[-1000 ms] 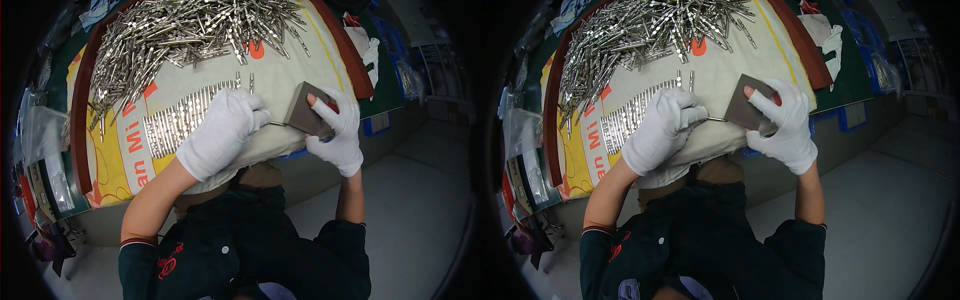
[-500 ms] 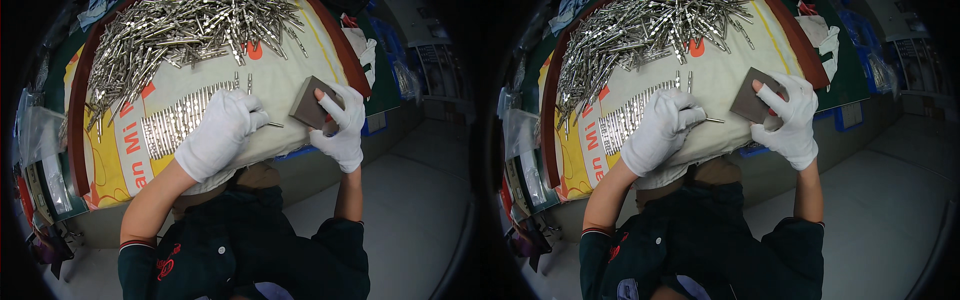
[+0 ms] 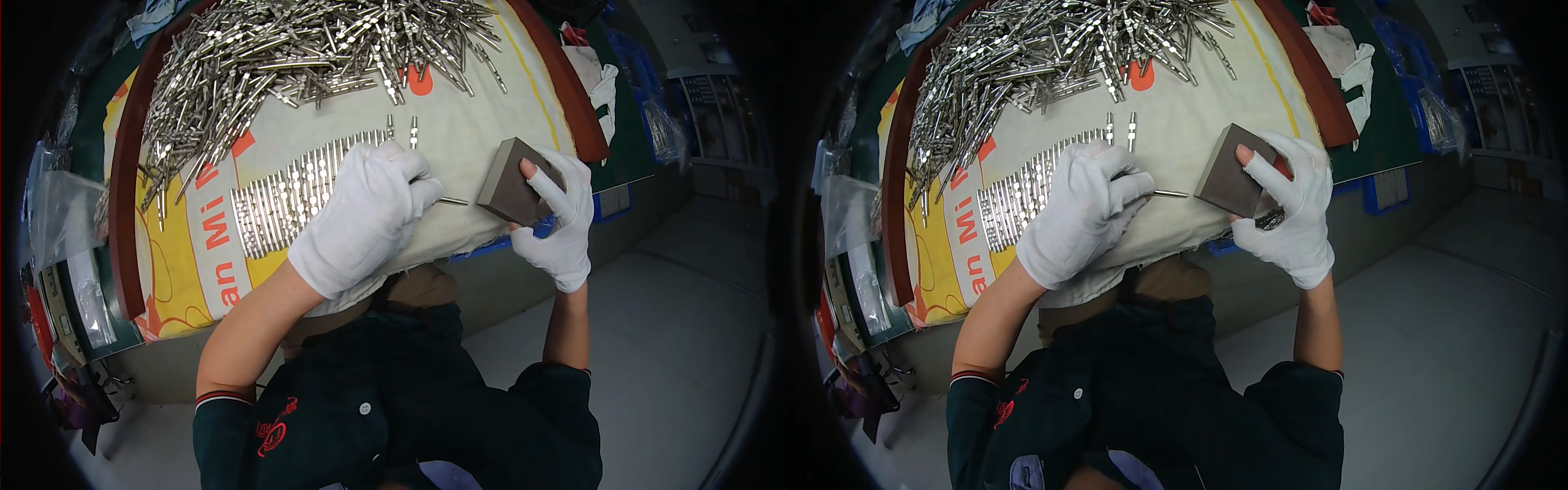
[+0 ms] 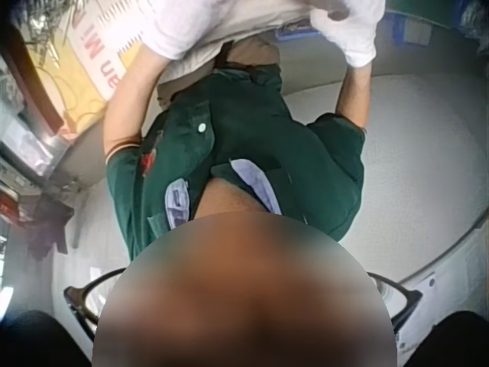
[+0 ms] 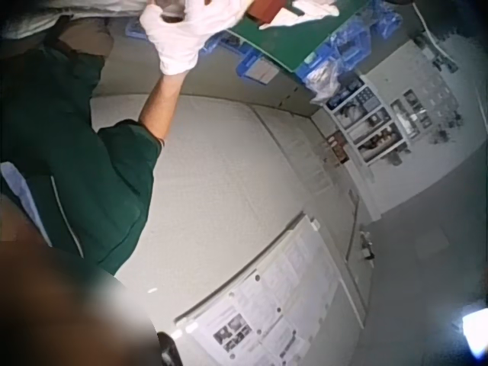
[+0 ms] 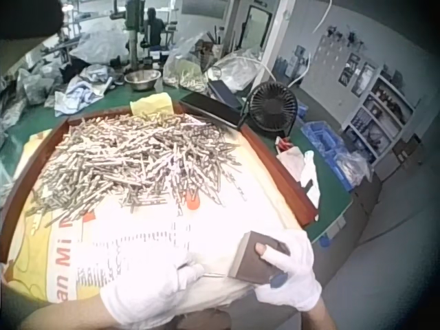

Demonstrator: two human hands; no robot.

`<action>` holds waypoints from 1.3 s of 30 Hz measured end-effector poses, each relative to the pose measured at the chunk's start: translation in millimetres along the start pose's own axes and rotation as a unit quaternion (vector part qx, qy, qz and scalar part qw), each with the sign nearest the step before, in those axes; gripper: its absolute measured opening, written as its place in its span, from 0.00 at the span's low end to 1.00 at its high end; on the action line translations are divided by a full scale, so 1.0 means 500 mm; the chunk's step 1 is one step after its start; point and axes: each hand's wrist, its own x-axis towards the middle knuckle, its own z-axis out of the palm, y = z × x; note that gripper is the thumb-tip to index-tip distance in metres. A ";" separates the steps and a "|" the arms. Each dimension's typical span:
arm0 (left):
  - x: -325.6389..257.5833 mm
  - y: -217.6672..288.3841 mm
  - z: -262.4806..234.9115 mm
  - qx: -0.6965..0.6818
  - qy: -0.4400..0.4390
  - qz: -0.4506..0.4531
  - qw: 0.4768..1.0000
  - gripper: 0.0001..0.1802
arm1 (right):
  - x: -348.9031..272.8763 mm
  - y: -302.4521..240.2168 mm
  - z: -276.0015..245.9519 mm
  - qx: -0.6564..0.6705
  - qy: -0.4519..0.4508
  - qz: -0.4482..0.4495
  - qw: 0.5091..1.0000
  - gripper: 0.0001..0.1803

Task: Sorting, aligning, and deburring small metal pins before bagging them.

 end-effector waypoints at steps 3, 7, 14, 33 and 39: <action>0.005 0.001 -0.001 0.010 -0.009 -0.010 1.000 0.10 | 0.000 -0.001 -0.002 -0.007 -0.002 -0.005 1.000 0.39; 0.001 -0.005 0.004 0.005 -0.007 -0.011 1.000 0.11 | 0.010 -0.039 -0.010 0.020 -0.059 -0.012 0.998 0.39; 0.007 -0.004 0.013 -0.016 0.024 0.006 1.000 0.08 | 0.035 -0.022 -0.012 -0.016 -0.065 -0.028 0.997 0.37; 0.008 0.004 0.007 0.023 0.062 0.026 0.997 0.06 | 0.078 0.110 -0.055 -0.036 0.293 0.208 0.932 0.36; -0.013 0.027 0.007 0.088 0.022 0.004 0.996 0.17 | 0.132 0.149 -0.042 -0.112 0.223 0.237 0.939 0.34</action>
